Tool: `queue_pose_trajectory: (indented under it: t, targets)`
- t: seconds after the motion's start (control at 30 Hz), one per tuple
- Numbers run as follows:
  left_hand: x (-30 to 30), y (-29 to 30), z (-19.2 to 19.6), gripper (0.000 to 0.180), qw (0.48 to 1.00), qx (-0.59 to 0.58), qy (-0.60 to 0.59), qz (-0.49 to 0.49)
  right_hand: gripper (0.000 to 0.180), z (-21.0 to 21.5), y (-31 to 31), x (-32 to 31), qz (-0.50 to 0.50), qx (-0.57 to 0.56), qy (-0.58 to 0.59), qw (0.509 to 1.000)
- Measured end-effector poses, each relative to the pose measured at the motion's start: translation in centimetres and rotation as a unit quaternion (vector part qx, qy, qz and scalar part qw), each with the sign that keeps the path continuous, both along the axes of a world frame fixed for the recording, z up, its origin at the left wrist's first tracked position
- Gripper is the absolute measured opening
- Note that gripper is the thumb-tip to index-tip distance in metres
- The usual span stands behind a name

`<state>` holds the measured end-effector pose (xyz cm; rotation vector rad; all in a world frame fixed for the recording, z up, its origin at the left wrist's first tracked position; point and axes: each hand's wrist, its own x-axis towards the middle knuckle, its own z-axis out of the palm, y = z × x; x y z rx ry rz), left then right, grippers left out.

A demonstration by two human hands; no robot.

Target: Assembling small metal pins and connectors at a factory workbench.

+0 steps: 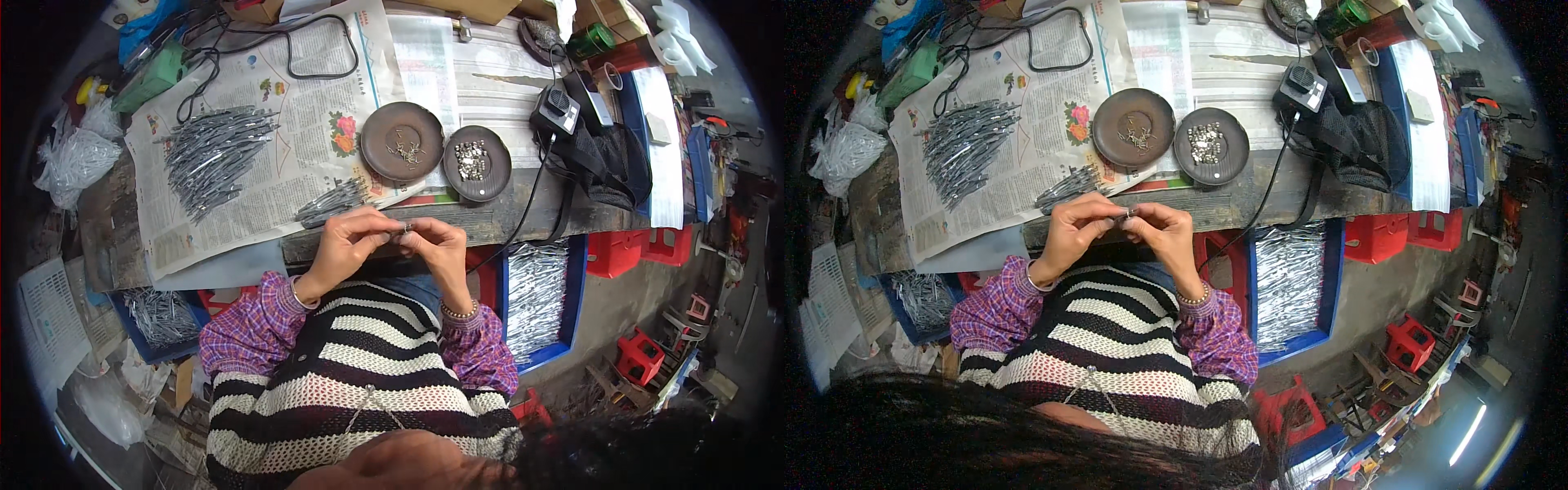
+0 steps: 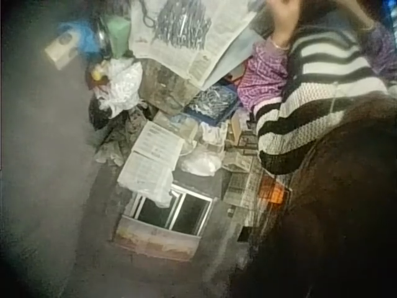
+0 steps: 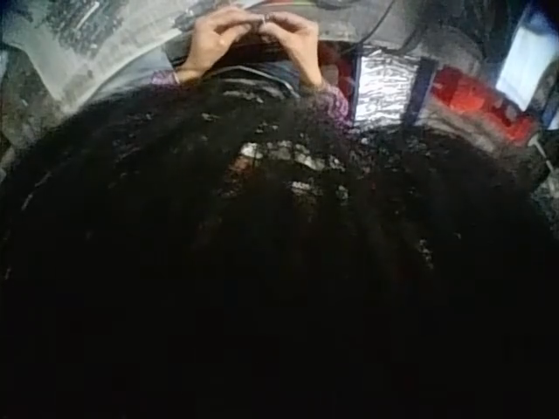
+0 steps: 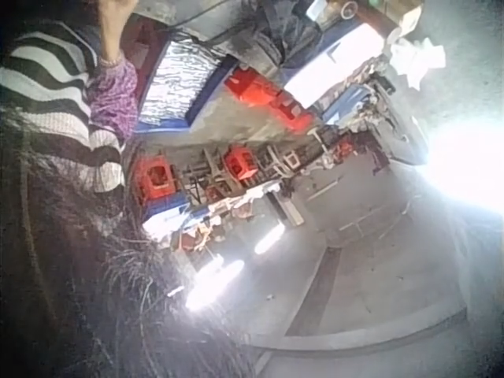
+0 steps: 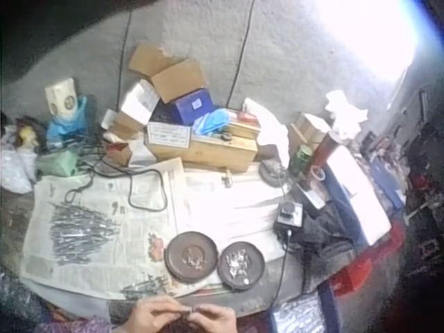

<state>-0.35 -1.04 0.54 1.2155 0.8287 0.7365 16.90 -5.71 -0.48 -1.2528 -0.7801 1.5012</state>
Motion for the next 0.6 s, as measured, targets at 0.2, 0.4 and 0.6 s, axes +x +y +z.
queue_pose_trajectory:
  t: [0.2, 0.4, 0.6]
  targets:
    - [0.3, -0.1, 0.0, 0.027, 0.992, 0.115, 0.043, 0.041, 0.008, 1.2, -0.3, -1.6, -0.114, 0.013, -0.039, 0.993]
    - [0.4, -0.3, -0.3, 0.028, 0.986, 0.14, 0.045, 0.073, 0.01, 1.4, -0.3, -2.0, -0.112, -0.004, -0.038, 0.993]
    - [0.0, -0.1, -0.4, 0.025, 0.983, 0.162, 0.052, 0.067, 0.009, 0.3, 0.1, -1.0, -0.07, -0.028, 0.005, 0.997]
